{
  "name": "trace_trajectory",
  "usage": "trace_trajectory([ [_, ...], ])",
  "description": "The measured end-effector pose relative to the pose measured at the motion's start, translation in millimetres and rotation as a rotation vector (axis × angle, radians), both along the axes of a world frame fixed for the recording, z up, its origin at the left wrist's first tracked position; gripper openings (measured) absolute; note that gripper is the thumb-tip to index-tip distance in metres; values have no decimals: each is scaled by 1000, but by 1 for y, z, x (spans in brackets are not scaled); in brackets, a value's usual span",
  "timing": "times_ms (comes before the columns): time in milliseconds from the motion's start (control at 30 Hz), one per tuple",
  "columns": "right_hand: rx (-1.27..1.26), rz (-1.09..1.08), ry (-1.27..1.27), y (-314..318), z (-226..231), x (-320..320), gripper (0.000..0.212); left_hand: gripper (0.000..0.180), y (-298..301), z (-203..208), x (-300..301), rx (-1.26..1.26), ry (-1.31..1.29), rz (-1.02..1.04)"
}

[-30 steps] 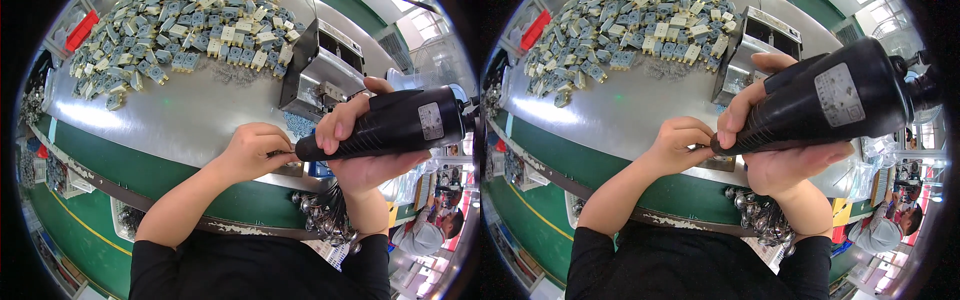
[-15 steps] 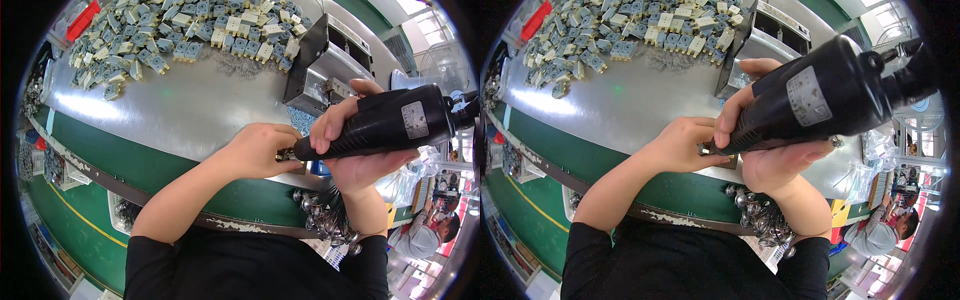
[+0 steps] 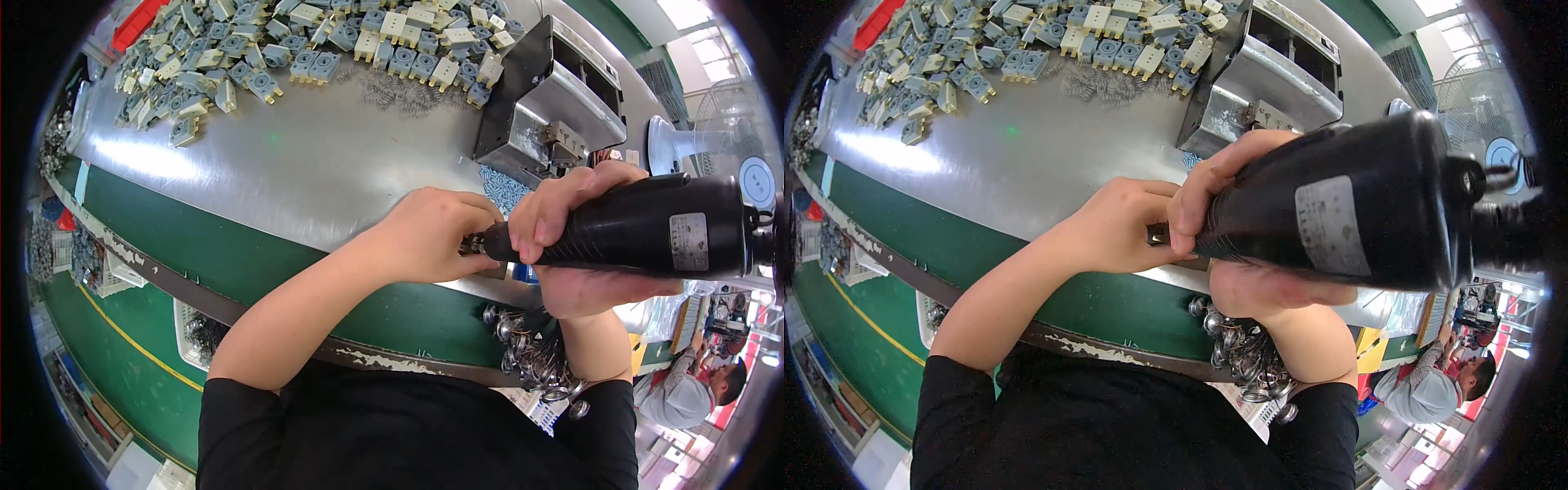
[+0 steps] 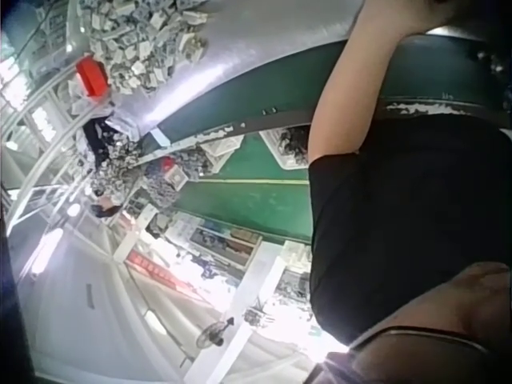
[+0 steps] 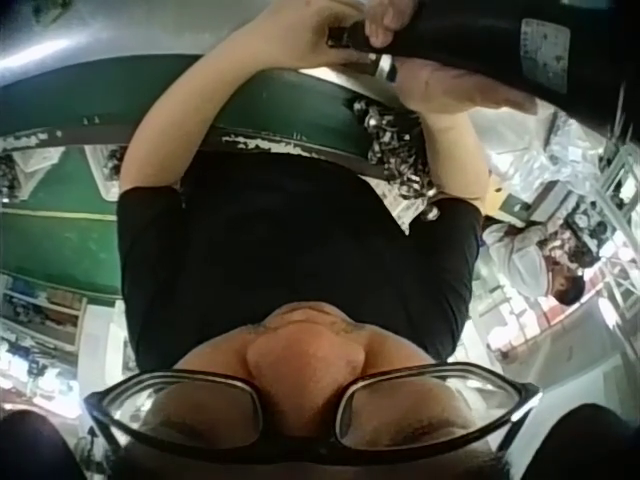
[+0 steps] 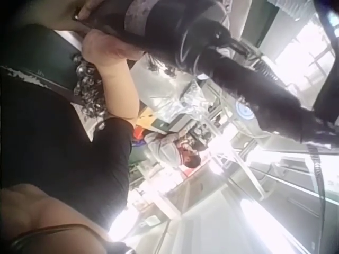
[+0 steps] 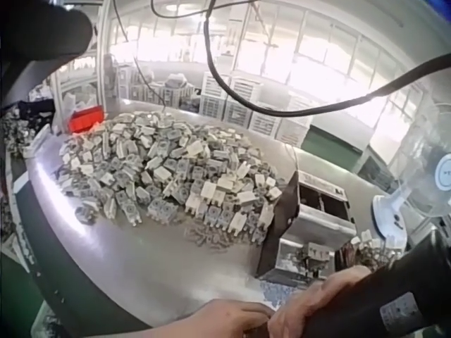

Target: Assembling electronic components by connecting wire harnesses and using a power screwdriver to secure parts.

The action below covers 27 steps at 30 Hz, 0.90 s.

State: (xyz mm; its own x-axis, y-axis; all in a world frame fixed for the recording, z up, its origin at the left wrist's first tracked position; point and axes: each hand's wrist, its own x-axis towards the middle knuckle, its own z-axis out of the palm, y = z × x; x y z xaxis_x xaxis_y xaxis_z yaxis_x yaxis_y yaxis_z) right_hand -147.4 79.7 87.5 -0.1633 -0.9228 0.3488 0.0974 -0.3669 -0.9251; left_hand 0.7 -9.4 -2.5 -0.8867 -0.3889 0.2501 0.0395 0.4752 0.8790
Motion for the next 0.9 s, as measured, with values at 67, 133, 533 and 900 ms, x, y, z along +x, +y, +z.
trace_trajectory([
  [67,9,-1,-5,0,-1,0,108,28,-1,0,0,-31,5,2],
  [133,21,-5,-14,0,-1,0,109,28,0,-3,0,-33,10,5],
  [533,45,-45,-48,-1,8,2,118,30,0,2,3,-3,-12,-12],
  [900,96,-251,242,-5,32,-42,106,39,9,-2,-4,-339,390,93],
])
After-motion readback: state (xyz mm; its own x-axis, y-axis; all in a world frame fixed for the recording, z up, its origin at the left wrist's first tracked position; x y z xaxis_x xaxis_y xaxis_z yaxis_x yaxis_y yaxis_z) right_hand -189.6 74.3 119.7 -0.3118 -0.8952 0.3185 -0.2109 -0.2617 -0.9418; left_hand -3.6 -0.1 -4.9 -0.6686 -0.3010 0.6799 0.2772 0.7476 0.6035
